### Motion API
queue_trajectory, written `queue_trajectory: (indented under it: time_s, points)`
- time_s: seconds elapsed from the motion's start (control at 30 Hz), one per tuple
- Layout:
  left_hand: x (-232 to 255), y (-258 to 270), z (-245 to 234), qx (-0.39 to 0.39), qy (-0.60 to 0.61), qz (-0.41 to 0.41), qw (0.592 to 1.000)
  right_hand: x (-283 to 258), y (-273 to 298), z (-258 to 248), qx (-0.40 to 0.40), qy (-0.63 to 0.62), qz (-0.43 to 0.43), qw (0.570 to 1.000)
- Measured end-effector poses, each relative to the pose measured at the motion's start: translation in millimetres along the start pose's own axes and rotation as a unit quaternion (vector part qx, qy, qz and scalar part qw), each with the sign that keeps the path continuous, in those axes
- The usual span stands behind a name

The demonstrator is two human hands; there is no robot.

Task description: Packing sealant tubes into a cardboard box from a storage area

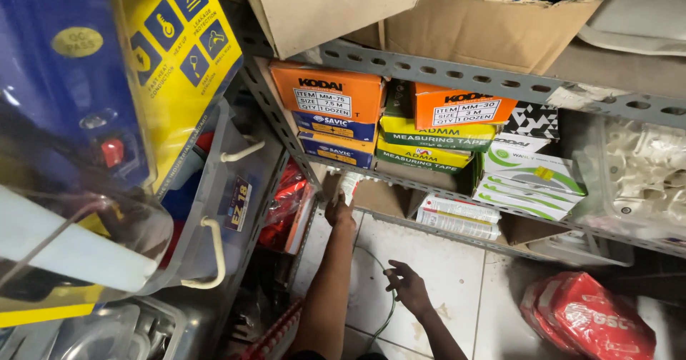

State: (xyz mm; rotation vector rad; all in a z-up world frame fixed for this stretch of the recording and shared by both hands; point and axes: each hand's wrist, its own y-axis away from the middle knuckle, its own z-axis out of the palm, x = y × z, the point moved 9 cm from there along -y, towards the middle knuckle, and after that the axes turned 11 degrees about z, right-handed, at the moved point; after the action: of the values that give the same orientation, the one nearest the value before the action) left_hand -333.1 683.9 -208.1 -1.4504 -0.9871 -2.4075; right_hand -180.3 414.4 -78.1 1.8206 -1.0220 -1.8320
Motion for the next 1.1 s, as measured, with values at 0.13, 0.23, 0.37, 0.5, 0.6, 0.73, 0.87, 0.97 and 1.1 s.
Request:
queue_trajectory:
  time_s: [0.13,0.23,0.37,0.5,0.6,0.73,0.87,0.97,1.1]
  points:
    - [-26.0,-6.2,12.3,-0.094,0.071,-0.097,0.988,-2.2,-4.8,-0.1,-0.001,-0.010,0.003,1.000]
    - [-29.8,-4.2,13.3,-0.091,0.085,-0.117,0.985,-4.4,-3.8,-1.7,0.002,-0.004,0.004,1.000]
    - [-28.9,-3.5,28.2,-0.096,0.150,-0.126,0.976,1.5,-6.4,-4.2,0.007,0.015,0.011,1.000]
    - [-31.8,4.0,50.8,-0.122,0.202,-0.142,0.961,10.4,-3.1,-8.5,0.010,0.013,0.015,1.000]
    - [-27.7,15.0,72.5,-0.182,0.245,-0.159,0.939,20.4,-6.5,-11.0,0.016,0.009,0.029,0.999]
    - [-12.8,36.6,84.9,-0.188,0.177,-0.180,0.949,25.0,-8.9,-15.1,0.017,0.005,0.024,1.000]
    - [9.0,59.9,88.3,-0.218,0.016,-0.189,0.957,30.2,-12.2,-18.6,0.017,-0.005,0.020,1.000]
    - [-15.6,39.2,82.5,-0.235,-0.045,-0.191,0.952,23.8,-4.8,-19.6,0.017,0.021,0.030,0.999]
    - [18.3,64.4,82.9,-0.258,-0.077,-0.183,0.946,26.6,-6.7,-21.3,0.022,0.026,0.024,0.999]
